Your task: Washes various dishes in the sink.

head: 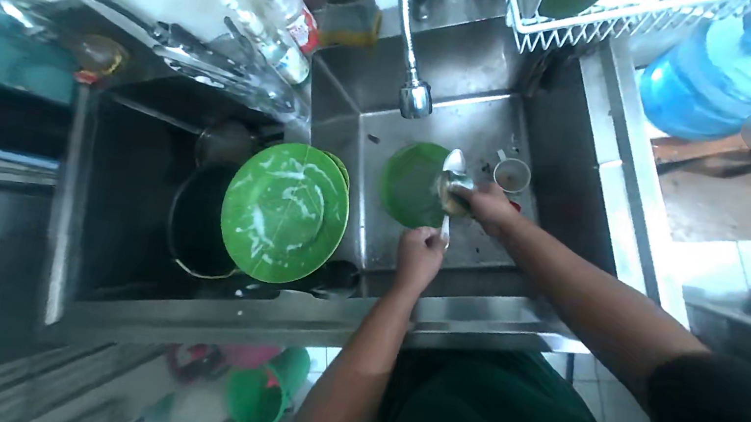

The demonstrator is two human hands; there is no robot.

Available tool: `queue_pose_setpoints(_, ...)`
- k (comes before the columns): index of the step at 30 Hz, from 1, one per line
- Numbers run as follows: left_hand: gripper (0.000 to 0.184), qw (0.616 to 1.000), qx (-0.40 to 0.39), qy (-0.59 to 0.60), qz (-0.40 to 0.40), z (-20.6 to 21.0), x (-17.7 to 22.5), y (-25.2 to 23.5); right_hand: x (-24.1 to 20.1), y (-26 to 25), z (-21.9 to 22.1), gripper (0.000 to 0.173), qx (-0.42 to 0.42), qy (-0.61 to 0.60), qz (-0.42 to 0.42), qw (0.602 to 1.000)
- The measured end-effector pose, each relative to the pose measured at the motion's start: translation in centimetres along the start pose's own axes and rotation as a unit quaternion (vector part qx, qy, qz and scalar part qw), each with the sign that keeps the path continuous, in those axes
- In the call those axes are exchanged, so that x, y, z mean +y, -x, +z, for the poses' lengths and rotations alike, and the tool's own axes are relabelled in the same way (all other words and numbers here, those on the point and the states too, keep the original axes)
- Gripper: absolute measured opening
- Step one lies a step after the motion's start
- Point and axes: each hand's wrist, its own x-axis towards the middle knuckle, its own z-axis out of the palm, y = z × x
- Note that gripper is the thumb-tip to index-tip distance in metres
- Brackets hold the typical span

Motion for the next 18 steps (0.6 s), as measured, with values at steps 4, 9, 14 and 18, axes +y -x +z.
queue_pose_setpoints(4, 0.020, 0.999, -0.014, 0.034, -0.008, -0.5, -0.3, -0.4, 0.2, 2.0, 1.7, 0.033, -0.043, 0.016, -0.009, 0.999)
queue_pose_setpoints(9, 0.022, 0.996, -0.060, 0.059, -0.021, -1.1, 0.6, 1.1, -0.7, 1.1, 1.0, 0.034, 0.035, -0.091, 0.020, 0.995)
queue_pose_setpoints(14, 0.029, 0.977, -0.064, 0.187, -0.081, 0.1, 1.7, 1.2, 0.3, 2.1, 1.4, 0.032, 0.037, -0.056, -0.002, 0.998)
queue_pose_setpoints(18, 0.031, 0.987, -0.030, 0.147, -0.065, -0.1, 1.8, 1.6, 0.4, 2.0, 1.0, 0.031, 0.046, -0.053, -0.020, 0.997)
